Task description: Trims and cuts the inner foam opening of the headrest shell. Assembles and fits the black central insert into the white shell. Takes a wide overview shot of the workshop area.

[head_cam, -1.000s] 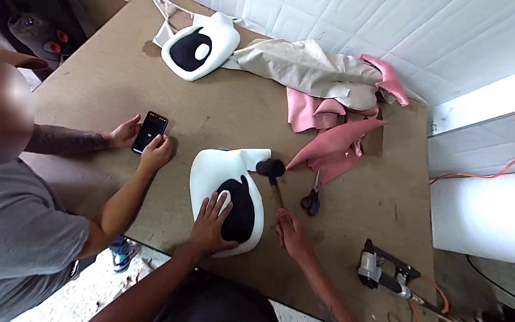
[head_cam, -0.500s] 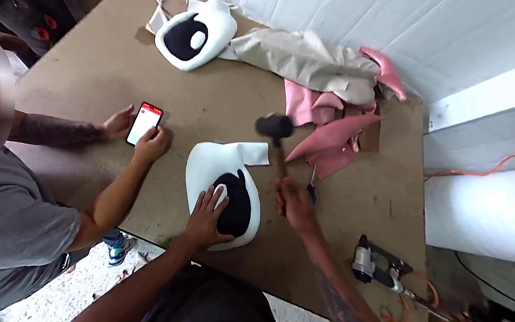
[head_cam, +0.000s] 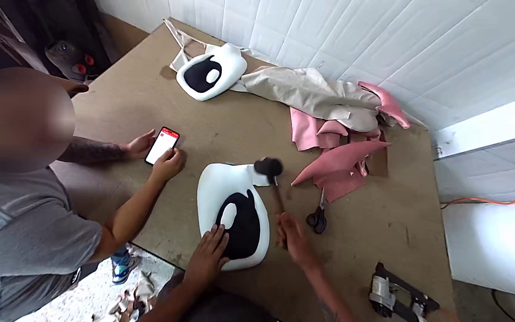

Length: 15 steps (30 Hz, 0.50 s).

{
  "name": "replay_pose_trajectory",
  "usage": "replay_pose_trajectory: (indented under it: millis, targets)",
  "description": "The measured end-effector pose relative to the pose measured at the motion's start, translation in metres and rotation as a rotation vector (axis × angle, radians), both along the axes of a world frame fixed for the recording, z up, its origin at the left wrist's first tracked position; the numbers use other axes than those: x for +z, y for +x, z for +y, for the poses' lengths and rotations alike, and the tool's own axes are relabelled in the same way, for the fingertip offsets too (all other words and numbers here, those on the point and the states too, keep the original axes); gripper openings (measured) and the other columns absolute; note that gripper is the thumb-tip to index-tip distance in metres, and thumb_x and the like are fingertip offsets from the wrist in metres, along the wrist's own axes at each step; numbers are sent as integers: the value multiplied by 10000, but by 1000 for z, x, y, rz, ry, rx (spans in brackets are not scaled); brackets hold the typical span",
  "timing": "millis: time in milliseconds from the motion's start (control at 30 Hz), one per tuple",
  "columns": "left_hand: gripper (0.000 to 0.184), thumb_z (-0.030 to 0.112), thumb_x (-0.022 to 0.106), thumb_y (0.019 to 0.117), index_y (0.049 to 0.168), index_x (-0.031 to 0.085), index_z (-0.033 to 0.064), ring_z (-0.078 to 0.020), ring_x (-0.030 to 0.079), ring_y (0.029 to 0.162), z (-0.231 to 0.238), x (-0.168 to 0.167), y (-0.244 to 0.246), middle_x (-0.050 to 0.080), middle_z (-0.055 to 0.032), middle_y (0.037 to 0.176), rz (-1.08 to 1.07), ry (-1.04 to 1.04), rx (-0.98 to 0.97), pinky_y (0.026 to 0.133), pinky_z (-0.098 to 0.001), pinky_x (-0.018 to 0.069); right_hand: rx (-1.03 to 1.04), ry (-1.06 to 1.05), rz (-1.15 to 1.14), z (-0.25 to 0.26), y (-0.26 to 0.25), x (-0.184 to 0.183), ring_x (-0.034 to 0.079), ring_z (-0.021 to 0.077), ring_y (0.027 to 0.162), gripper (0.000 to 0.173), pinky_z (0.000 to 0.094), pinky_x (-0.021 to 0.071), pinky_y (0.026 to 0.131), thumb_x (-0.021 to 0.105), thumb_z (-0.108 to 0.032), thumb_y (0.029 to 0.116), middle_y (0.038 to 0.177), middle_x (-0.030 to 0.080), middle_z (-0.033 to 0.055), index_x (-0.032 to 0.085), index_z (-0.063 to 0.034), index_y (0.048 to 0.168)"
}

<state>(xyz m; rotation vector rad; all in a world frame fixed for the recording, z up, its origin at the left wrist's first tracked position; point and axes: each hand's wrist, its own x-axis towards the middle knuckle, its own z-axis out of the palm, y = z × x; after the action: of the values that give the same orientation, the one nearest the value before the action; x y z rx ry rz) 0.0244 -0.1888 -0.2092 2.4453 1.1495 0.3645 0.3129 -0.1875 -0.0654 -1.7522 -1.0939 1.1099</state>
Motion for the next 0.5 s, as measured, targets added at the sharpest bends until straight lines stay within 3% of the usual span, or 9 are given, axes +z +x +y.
replay_pose_trajectory:
  millis: [100,167,233,267,333,367,400,433,500]
  targets:
    - [571,489,469,1063,1580,424,250,-195,204,1583,-8,3,-13,271,-2,1703,35,-18,-29,1287,-469,243,-46,333,90,-3,-31,49,482,145,441,629,329,487,408,325,-668,1036,627,499,3,584,-94,1016]
    - [572,502,461,1065,1579,425,255,-193,211,1582,-2,0,-14,279,4,1700,26,8,-32,1286,-467,247,-47,399,-95,-8,-37,11,473,122,458,639,311,463,418,279,-656,1050,622,489,-1,571,-93,976]
    - [575,508,454,1065,1581,423,255,-189,218,1580,-2,-3,-15,281,7,1700,20,17,-43,1285,-464,250,74,78,-397,-33,-21,-63,627,204,647,654,434,570,618,327,-589,1071,743,622,83,673,-34,1041]
    - [574,513,444,1068,1581,423,255,-189,222,1578,-7,-2,-14,283,7,1699,18,8,-45,1283,-469,253,136,-148,-439,-42,-11,-86,650,244,738,667,492,564,707,341,-617,1056,807,642,113,672,-38,1052]
    - [567,512,456,1064,1571,437,259,-196,238,1574,-6,0,-13,301,11,1692,-1,7,-22,1273,-490,269,170,-372,-383,-27,-3,-79,674,263,845,658,515,570,794,366,-604,1055,922,681,131,678,-32,1144]
    - [564,506,474,1060,1565,448,257,-201,248,1571,1,0,-14,313,10,1687,-12,25,-4,1269,-497,275,167,-344,-321,-11,-6,-60,675,250,828,621,490,582,777,367,-566,1067,932,687,118,672,-38,1186]
    - [562,502,481,1058,1563,451,257,-204,256,1568,-10,2,-16,320,8,1684,-11,7,-7,1267,-499,278,146,-262,-236,-17,-13,-34,640,233,709,584,449,575,668,361,-521,1083,845,655,107,664,-28,1164]
    - [565,507,476,1059,1567,443,263,-198,250,1570,-16,1,-15,312,13,1688,-2,-6,-14,1271,-493,272,113,-121,-133,-17,-22,-8,552,196,545,563,387,520,514,343,-515,1090,698,567,65,640,-39,1049]
    - [571,514,462,1061,1573,430,264,-187,236,1574,-5,1,-13,297,17,1694,19,9,-21,1278,-476,256,80,198,47,3,-43,40,474,159,436,576,338,478,415,348,-575,1077,601,493,14,605,-81,930]
